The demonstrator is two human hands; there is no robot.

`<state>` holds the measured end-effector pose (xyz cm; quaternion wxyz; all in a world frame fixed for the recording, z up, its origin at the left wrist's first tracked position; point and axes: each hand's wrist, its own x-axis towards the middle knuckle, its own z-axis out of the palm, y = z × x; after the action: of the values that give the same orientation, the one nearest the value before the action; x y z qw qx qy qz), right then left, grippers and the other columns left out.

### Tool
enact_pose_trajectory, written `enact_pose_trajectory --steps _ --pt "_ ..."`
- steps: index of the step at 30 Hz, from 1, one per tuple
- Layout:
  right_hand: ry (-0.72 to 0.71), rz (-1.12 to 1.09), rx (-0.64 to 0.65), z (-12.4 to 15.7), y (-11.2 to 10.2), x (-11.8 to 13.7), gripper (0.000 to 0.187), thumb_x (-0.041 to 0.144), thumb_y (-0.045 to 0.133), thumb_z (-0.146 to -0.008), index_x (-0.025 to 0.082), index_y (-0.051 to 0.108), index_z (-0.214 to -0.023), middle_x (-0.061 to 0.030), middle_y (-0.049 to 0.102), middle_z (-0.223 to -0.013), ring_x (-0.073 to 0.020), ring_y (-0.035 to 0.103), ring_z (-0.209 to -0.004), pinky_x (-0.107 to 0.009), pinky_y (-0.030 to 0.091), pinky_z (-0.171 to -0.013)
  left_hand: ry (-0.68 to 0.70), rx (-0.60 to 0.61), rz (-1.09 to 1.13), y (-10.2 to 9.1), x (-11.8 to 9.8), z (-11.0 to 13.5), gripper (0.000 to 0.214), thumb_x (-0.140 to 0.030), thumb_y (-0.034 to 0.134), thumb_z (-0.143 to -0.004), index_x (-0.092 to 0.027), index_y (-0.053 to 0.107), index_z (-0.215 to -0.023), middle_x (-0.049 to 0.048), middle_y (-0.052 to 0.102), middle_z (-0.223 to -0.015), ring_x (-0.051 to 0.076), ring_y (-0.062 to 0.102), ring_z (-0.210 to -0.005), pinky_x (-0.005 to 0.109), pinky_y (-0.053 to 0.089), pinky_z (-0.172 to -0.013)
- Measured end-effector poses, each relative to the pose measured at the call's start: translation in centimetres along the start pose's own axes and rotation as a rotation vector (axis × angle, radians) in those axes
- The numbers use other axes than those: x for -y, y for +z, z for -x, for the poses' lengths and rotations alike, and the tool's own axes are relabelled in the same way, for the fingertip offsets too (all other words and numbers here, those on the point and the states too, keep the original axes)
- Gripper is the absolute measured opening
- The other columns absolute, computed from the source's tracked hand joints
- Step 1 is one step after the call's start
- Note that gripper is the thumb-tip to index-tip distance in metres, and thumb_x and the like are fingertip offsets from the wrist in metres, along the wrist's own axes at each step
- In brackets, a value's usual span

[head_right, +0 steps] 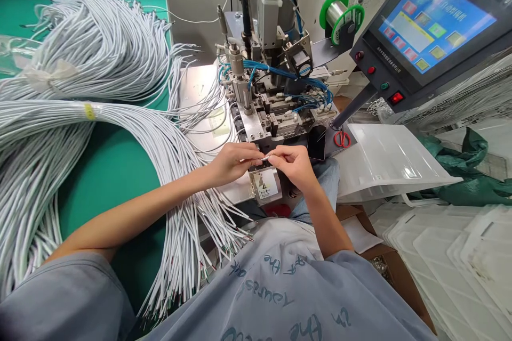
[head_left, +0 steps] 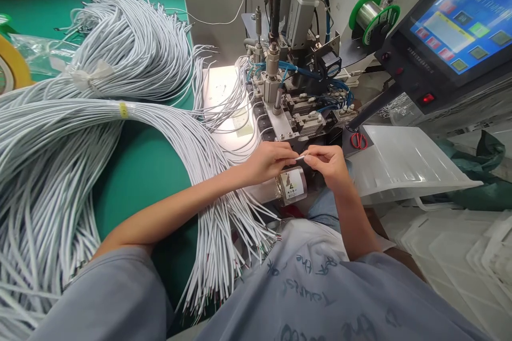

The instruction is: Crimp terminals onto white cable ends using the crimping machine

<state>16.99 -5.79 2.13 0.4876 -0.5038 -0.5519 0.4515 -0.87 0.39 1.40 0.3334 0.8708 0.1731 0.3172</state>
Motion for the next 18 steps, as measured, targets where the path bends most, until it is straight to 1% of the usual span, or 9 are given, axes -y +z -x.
enact_pose_trajectory --steps 3,5,9,12,14,16,18 --pt "0.012 0.137 0.034 -0.3 -0.5 0.7 0.016 0.029 0.064 -0.070 0.015 0.069 -0.065 0.0036 0.040 -0.051 -0.0075 0.032 -0.050 -0.024 0.025 -0.046 0.043 0.035 -0.086 0.1 0.3 0.1 0.032 -0.025 0.038 -0.092 -0.014 0.067 -0.089 0.0061 0.060 -0.071 0.010 0.054 -0.062 0.020 0.042 -0.057" --pt "-0.017 0.179 0.003 -0.4 -0.4 0.7 0.015 0.027 0.064 -0.070 0.015 0.068 -0.062 0.0047 0.036 -0.049 -0.0069 0.029 -0.048 -0.024 0.025 -0.046 0.047 0.029 -0.116 0.2 0.4 0.1 0.032 -0.024 0.037 -0.092 -0.014 0.067 -0.087 0.0056 0.058 -0.070 0.010 0.053 -0.061 0.020 0.041 -0.056" --pt "-0.085 0.127 -0.148 0.1 1.0 -0.2 0.013 0.025 0.063 -0.071 0.016 0.068 -0.063 0.0047 0.035 -0.050 -0.0076 0.030 -0.048 -0.025 0.028 -0.047 0.025 -0.039 -0.093 0.5 0.2 0.2 0.027 -0.024 0.043 -0.090 -0.014 0.067 -0.082 0.0029 0.054 -0.065 0.009 0.050 -0.058 0.020 0.039 -0.054" --pt "-0.078 0.045 -0.248 0.5 2.2 -1.0 0.014 0.027 0.062 -0.073 0.017 0.068 -0.066 0.0034 0.039 -0.053 -0.0090 0.034 -0.051 -0.026 0.029 -0.049 0.049 -0.094 -0.053 0.7 0.0 0.2 0.023 -0.022 0.049 -0.088 -0.012 0.067 -0.079 0.0013 0.052 -0.062 0.008 0.048 -0.056 0.019 0.037 -0.052" --pt "-0.078 0.039 -0.302 0.6 2.7 -1.2 0.015 0.028 0.061 -0.075 0.017 0.067 -0.068 0.0029 0.040 -0.054 -0.0096 0.035 -0.052 -0.026 0.030 -0.049 0.075 -0.112 -0.073 0.7 0.0 0.1 0.021 -0.020 0.050 -0.087 -0.012 0.067 -0.079 0.0008 0.051 -0.061 0.008 0.047 -0.055 0.019 0.037 -0.051" --pt "-0.098 0.102 -0.313 0.7 2.7 -0.9 0.015 0.027 0.060 -0.077 0.017 0.067 -0.068 0.0035 0.038 -0.053 -0.0094 0.035 -0.052 -0.026 0.031 -0.050 0.111 -0.100 -0.171 0.4 0.1 0.1 0.022 -0.018 0.047 -0.088 -0.012 0.067 -0.081 0.0011 0.052 -0.062 0.008 0.047 -0.054 0.019 0.036 -0.050" --pt "-0.117 0.215 -0.254 0.6 2.1 -0.4 0.015 0.025 0.059 -0.077 0.017 0.066 -0.066 0.0044 0.035 -0.052 -0.0087 0.033 -0.050 -0.025 0.031 -0.050 0.174 -0.065 -0.338 0.0 0.2 0.0 0.027 -0.014 0.040 -0.089 -0.013 0.066 -0.082 0.0022 0.054 -0.063 0.008 0.047 -0.054 0.020 0.034 -0.049"
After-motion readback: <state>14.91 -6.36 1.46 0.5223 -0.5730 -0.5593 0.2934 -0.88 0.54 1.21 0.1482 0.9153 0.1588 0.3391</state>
